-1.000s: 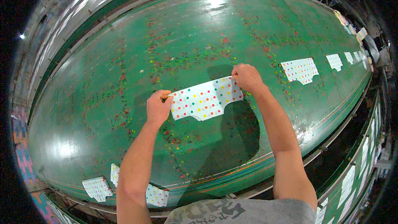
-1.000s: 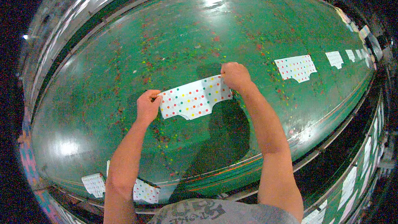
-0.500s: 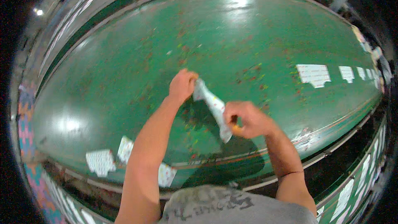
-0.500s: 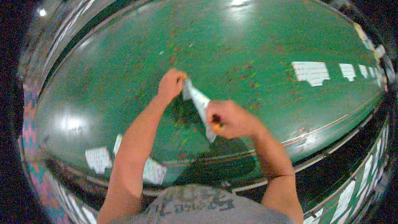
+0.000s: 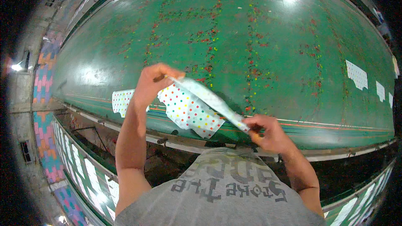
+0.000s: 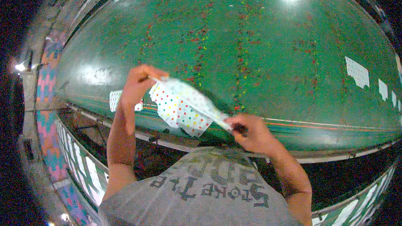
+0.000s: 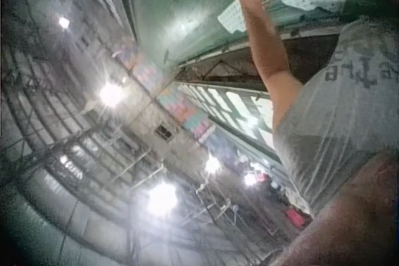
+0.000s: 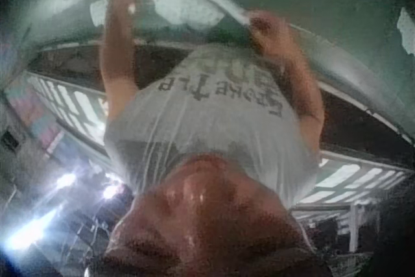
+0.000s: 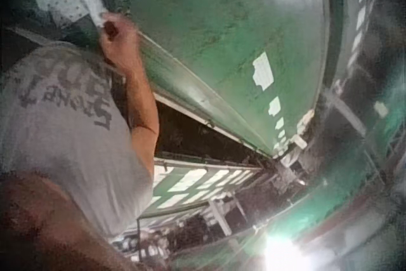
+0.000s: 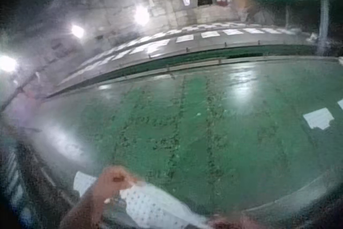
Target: The person repeatedly picks up small white polka-dotted fabric pieces from a green conveyor belt, folds them by hand, and places them back on the belt. The person handles the items one at a time and occasionally stacks folded pieces.
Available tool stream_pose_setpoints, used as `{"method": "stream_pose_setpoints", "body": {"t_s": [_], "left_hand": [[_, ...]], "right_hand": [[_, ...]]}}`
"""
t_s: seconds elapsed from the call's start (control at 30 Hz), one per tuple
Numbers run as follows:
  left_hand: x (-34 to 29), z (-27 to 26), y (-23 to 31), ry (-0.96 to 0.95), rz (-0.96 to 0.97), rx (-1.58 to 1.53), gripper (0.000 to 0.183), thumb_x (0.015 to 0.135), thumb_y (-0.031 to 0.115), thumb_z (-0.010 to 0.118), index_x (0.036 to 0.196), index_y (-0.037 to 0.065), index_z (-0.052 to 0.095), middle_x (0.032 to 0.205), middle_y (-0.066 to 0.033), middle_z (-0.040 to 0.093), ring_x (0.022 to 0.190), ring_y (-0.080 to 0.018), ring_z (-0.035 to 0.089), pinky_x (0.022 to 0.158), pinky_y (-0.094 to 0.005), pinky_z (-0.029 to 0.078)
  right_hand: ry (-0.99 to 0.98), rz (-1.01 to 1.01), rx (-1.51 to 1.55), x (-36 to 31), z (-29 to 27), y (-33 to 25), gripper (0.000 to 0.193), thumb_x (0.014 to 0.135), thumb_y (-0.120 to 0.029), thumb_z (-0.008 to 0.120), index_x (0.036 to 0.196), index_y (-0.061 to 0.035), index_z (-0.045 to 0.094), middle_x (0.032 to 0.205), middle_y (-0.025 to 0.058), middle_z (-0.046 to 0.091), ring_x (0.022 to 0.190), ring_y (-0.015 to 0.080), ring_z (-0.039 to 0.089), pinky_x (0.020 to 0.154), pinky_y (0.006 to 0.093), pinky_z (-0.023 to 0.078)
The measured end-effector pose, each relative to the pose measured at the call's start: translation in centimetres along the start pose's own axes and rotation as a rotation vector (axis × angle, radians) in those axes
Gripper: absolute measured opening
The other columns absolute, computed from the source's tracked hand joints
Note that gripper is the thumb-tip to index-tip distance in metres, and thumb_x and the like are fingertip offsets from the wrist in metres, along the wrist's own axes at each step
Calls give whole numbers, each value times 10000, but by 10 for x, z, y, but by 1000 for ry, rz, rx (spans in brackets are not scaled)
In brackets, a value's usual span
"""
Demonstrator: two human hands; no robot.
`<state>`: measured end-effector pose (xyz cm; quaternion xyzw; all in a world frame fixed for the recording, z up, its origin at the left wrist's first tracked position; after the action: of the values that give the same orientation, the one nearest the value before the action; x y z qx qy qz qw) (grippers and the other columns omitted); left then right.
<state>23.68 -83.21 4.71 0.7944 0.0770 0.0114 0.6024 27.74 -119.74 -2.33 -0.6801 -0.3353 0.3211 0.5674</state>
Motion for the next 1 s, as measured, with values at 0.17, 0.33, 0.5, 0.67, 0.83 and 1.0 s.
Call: {"method": "stream_pose_setpoints", "body": {"t_s": [0.17,0.33,0.5,0.67,0.83,1.0], "left_hand": [[-71,-63,-62,123,-193,35,145,944,-17,725,1084,10,754,1037,-91,803,951,-126,725,836,-295,572],[-62,-82,-127,214,-234,-21,225,957,47,775,1175,-4,758,1073,-108,803,937,-129,723,822,-293,569],[-32,-86,-162,324,7,313,294,955,91,784,1225,-18,745,1154,-152,791,999,-269,768,898,-391,606],[-62,-113,-161,487,-55,745,381,967,293,782,1218,7,755,1083,-172,771,991,-363,740,891,-478,582],[-63,-97,-169,273,-307,787,537,888,501,831,1123,23,760,1071,-166,775,1030,-369,737,895,-499,571],[-54,-79,-182,182,-182,886,468,830,452,849,967,19,738,1000,-214,745,971,-420,712,853,-529,557]], "right_hand": [[-105,115,79,1,98,3,243,895,-5,739,1135,-38,764,949,94,731,847,181,683,727,328,549],[184,194,42,29,129,39,151,977,-30,681,1094,51,731,887,33,734,747,102,638,697,284,526],[440,374,-161,29,127,76,199,1019,-70,681,1174,37,746,909,64,759,750,108,657,692,297,551],[661,336,-343,-27,117,61,188,1042,-68,675,1195,7,756,955,101,784,768,136,683,696,310,553],[636,296,-452,-72,137,34,167,1015,-48,713,1173,-15,755,982,111,768,810,182,700,704,352,563],[446,215,-574,-81,162,5,230,960,-78,709,1187,-78,747,1056,176,730,963,391,716,830,485,591]]}}
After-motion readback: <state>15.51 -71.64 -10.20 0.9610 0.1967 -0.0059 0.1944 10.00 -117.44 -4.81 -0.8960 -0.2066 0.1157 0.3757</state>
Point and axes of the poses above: each hand's wrist, its own x-axis towards the middle knuckle, its own z-axis out of the palm, y = z × x, the point moved 9 cm from there along x, towards the middle knuckle
